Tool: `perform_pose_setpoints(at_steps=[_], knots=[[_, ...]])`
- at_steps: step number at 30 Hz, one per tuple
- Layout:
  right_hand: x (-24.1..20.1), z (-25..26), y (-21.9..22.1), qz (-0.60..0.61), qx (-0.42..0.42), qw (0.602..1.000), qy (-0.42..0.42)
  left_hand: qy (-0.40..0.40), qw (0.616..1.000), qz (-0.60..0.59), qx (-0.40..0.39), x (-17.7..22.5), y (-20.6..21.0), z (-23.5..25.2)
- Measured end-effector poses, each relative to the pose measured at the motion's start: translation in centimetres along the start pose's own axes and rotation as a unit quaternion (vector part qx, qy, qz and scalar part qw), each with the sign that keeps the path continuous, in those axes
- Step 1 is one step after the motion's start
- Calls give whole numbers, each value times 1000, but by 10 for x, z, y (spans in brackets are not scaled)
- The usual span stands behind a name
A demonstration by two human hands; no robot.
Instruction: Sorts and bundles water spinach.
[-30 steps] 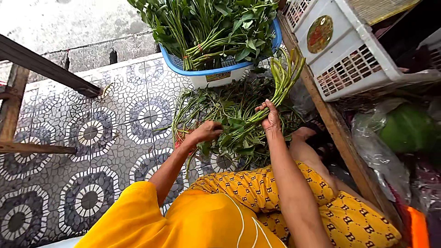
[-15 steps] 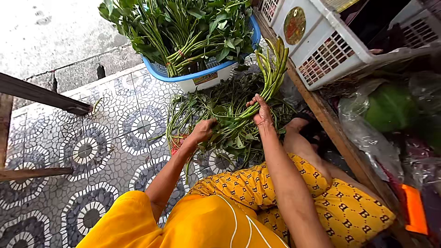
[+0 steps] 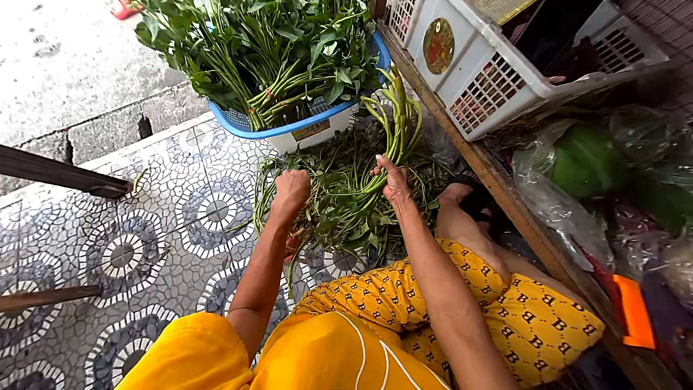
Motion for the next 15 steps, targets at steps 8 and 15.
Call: perform_pose_setpoints(at_steps=[8,15], knots=[[24,-48,52,-119,-47,981,-145,190,875,-443,47,104,-1,61],[-6,-62,49,-286,-43,935,-204,207,885,-401,111,131,-2,80]])
Point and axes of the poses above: each hand's wrist, its own z-axis towards the middle knuckle, its own y-axis out of the palm, x = y × z, the point moved 10 cm from there along z, towards the middle knuckle, and after that the axes turned 13 degrees about y, right-handed, at the moved point
